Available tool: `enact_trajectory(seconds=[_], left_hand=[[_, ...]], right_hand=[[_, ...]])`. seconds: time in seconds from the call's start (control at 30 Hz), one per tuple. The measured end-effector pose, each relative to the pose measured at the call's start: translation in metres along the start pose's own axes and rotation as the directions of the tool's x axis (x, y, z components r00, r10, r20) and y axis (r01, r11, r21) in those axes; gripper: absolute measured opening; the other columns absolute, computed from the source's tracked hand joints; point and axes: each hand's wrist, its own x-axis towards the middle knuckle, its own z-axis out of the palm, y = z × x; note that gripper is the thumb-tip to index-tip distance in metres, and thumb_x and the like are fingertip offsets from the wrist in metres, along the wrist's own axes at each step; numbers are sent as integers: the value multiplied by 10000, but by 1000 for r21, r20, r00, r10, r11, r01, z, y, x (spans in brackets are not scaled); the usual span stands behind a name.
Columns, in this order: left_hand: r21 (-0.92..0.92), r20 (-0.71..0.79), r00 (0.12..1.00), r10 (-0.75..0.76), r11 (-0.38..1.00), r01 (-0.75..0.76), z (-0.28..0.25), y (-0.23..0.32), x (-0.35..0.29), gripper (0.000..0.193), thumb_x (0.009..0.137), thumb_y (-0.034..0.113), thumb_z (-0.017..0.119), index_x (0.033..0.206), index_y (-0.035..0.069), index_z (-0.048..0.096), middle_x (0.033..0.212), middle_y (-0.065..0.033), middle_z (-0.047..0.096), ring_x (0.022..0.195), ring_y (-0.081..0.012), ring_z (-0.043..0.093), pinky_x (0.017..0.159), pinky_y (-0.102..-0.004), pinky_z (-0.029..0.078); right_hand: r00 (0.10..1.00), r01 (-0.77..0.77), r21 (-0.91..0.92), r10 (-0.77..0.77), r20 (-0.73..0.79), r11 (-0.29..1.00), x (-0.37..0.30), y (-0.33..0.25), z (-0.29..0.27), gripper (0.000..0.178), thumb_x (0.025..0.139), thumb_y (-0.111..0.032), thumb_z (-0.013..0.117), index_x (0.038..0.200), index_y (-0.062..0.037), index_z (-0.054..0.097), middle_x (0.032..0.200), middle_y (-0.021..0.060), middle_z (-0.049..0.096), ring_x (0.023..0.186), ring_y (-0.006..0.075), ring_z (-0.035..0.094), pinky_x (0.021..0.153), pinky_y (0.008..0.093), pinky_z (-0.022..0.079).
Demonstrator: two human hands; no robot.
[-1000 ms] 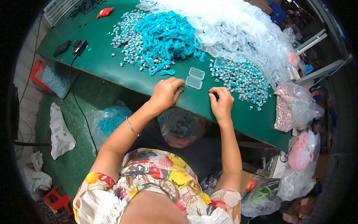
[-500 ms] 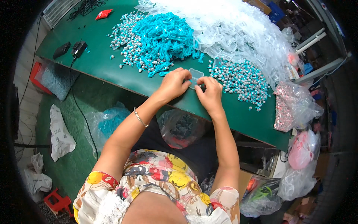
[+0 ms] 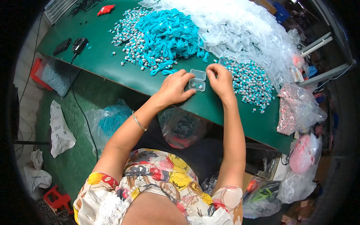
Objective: The person sits at a green workbench and repeatedly picks up small teal and white beads, placing them into small clear plastic containers. They then close the containers and set them aside. The task involves sorting and packaging small items by hand.
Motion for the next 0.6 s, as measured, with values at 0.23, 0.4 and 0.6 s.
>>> enact_trajectory(seconds=[0.23,0.4,0.6], left_hand=[[46,-22,993,114,993,-113,7,-9,-4,408,745,256,786,1097,97,654,947,-93,576,921,-299,589,779,-427,463],[10,-9,992,127,992,-127,6,-10,-3,399,769,245,778,1120,106,648,963,-98,571,923,-309,588,783,-436,462],[-41,-27,995,100,994,-101,8,-11,-5,397,757,224,790,1114,117,653,1019,-94,589,979,-309,595,823,-424,468]], right_hand=[[990,-138,-561,119,-70,816,52,3,31,261,833,-301,716,1003,-105,690,951,118,717,965,315,657,825,527,421],[987,-163,-579,134,-93,799,56,13,36,222,793,-173,686,1008,-117,685,948,104,723,944,308,674,814,509,420],[986,-140,-153,124,-113,978,11,-7,-3,209,770,-74,675,979,-61,680,879,89,698,809,244,650,768,399,483]])
